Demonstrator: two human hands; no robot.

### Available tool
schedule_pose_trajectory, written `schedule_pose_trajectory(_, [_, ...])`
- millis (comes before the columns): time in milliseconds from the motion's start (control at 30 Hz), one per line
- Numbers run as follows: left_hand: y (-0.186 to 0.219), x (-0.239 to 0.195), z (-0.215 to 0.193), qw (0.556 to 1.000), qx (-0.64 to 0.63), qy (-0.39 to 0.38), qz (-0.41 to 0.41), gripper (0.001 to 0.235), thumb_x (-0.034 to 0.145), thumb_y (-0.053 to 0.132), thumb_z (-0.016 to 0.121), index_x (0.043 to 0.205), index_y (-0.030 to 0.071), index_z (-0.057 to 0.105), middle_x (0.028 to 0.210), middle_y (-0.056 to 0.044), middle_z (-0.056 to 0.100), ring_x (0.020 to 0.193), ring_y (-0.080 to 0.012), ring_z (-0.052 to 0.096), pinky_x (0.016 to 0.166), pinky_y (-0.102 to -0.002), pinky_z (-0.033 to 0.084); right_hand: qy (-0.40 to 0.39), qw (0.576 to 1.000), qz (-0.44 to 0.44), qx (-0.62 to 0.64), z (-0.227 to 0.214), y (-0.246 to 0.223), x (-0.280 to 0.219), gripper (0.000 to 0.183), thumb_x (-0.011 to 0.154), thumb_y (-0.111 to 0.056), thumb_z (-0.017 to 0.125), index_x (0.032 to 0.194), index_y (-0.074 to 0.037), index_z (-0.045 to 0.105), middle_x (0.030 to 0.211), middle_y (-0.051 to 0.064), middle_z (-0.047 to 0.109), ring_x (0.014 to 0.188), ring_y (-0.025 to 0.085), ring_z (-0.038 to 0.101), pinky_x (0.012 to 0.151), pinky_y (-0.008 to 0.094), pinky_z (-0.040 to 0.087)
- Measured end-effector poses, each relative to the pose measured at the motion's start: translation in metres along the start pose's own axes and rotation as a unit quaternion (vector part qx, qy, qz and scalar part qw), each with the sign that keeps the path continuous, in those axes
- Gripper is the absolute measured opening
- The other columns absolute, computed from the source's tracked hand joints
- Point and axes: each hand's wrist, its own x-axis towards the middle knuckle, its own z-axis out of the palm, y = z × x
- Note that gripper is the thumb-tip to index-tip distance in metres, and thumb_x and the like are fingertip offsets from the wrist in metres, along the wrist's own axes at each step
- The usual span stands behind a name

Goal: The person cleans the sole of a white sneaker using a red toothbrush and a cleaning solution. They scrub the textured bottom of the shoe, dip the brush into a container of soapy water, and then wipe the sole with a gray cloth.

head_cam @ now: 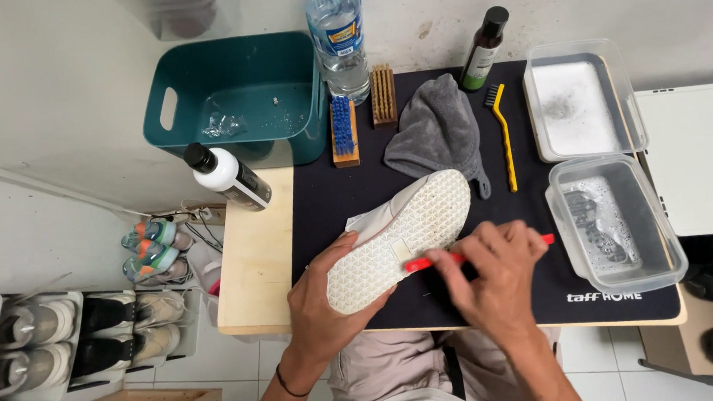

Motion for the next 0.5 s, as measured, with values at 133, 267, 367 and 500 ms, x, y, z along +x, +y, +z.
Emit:
schedule_pose_trajectory(133, [0.000, -0.003, 0.001, 1.000, -0.010, -0.002, -0.008, 0.062, 0.058, 0.015, 0.080, 0.105, 0.001, 0.043, 0.106, -0.013, 0.055, 0.100, -0.0230, 0.057, 0.089, -0.029, 0.045, 0.016, 0.999, 0.036, -0.015, -0.003, -0.001, -0.002, 0.030, 0.075, -0.031, 0.063, 0.058, -0.012, 0.048, 0.058, -0.003, 0.037, 0.063, 0.017, 0.030, 0.066, 0.032, 0.016])
schedule_pose_trajectory(267, [0.000, -0.003, 0.002, 1.000, -0.007, 0.006, 0.002, 0.061, 0.058, 0.015, 0.080, 0.105, 0.000, 0.043, 0.106, -0.014, 0.055, 0.100, -0.0237, 0.056, 0.090, -0.030, 0.046, 0.018, 0.999, 0.041, 0.002, -0.002, 0.000, -0.006, 0.030, 0.074, -0.028, 0.064, 0.057, -0.012, 0.047, 0.055, -0.004, 0.036, 0.061, 0.016, 0.031, 0.066, 0.032, 0.016])
schedule_pose_trajectory(367, [0.000, -0.003, 0.002, 1.000, -0.007, 0.012, 0.007, 0.061, 0.058, 0.015, 0.079, 0.104, -0.001, 0.043, 0.105, -0.015, 0.055, 0.099, -0.0241, 0.057, 0.089, -0.031, 0.046, 0.025, 0.998, 0.059, -0.013, -0.001, -0.007, -0.006, 0.030, 0.074, -0.029, 0.065, 0.056, -0.013, 0.048, 0.055, -0.004, 0.037, 0.062, 0.016, 0.031, 0.066, 0.032, 0.016])
schedule_pose_trajectory(500, [0.001, -0.004, 0.003, 1.000, -0.002, 0.010, 0.000, 0.062, 0.057, 0.014, 0.080, 0.104, 0.000, 0.043, 0.106, -0.015, 0.055, 0.100, -0.0239, 0.056, 0.089, -0.031, 0.046, 0.009, 0.999, 0.053, 0.006, 0.001, -0.004, -0.010, 0.030, 0.073, -0.031, 0.064, 0.057, -0.011, 0.048, 0.056, -0.004, 0.037, 0.062, 0.016, 0.031, 0.066, 0.031, 0.016])
